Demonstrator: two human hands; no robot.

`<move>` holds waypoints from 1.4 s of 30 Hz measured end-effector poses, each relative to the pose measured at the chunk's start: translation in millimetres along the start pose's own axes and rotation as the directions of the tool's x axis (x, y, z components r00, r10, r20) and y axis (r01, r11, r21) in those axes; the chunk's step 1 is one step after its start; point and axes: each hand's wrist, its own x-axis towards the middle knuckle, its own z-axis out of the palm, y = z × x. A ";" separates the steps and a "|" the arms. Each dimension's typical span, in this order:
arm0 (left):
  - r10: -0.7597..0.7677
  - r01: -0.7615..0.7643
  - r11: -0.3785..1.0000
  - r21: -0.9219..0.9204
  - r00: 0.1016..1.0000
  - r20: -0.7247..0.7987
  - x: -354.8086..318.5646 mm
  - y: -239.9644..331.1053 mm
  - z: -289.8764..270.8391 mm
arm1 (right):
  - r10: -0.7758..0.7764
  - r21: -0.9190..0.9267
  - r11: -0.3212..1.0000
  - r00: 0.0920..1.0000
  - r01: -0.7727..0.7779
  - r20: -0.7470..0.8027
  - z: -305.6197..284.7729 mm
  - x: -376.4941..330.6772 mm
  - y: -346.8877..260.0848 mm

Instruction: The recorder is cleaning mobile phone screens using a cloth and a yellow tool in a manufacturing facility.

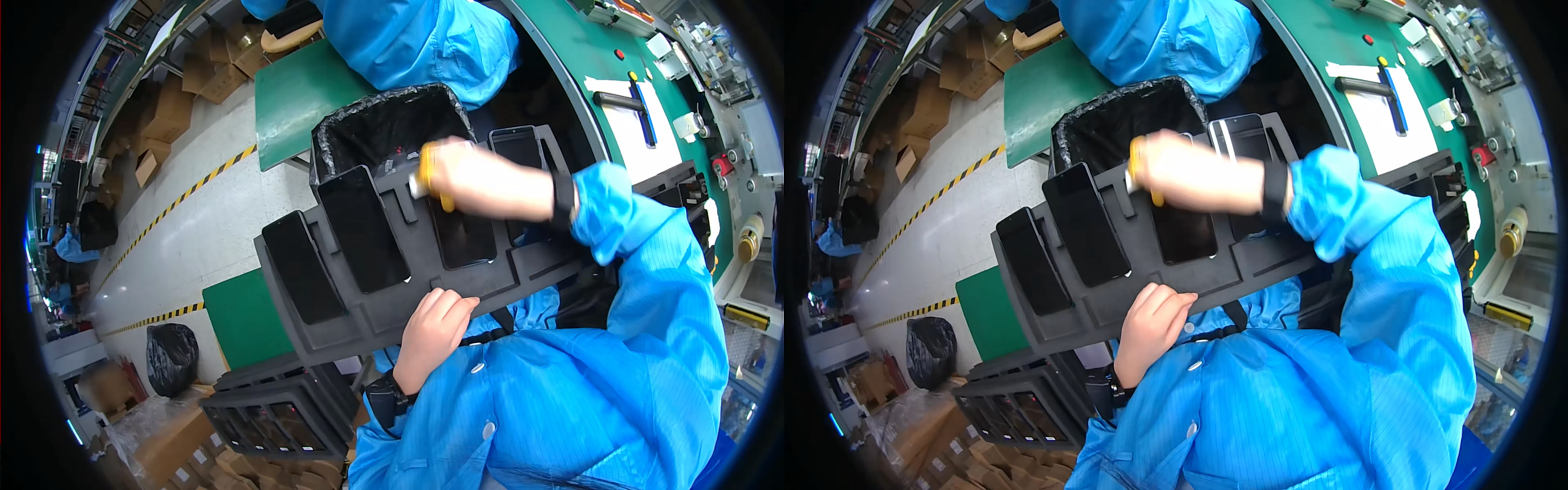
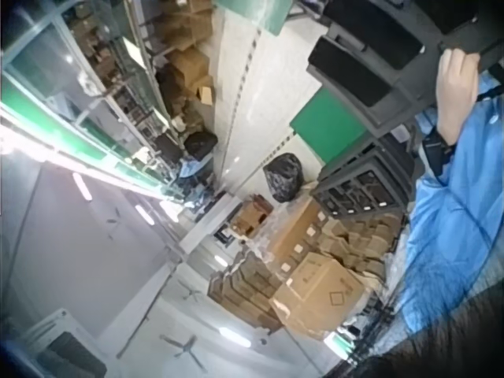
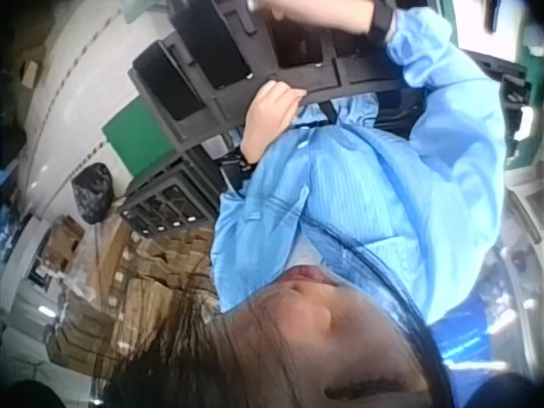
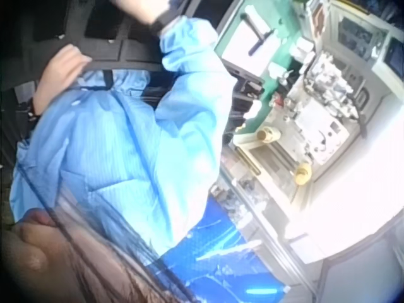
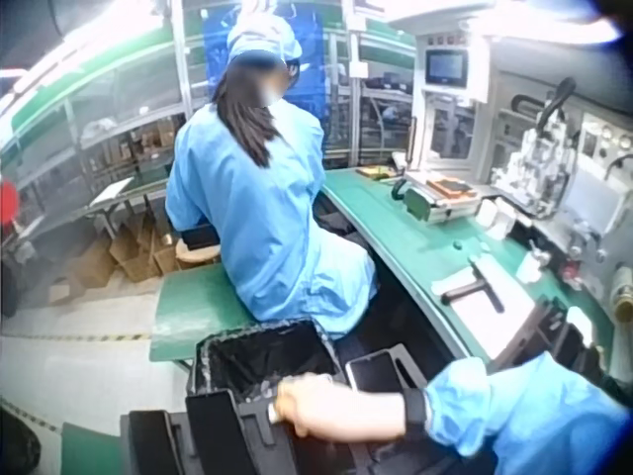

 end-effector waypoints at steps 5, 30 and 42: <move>0.003 -0.003 1.000 -0.011 1.000 -0.002 -0.3 -0.6 -0.8 | 0.152 -0.092 0.978 0.938 -0.189 -0.313 -25.0 -1.2 78.8; -0.020 0.014 0.984 0.179 0.999 0.030 12.5 8.1 8.9 | 0.006 -0.004 1.000 1.000 -0.006 -0.022 -18.3 -114.3 0.3; 0.032 -0.038 0.985 0.168 0.999 0.039 12.2 5.1 11.2 | 0.249 0.125 0.958 0.965 -0.259 0.086 -24.9 -122.9 -19.8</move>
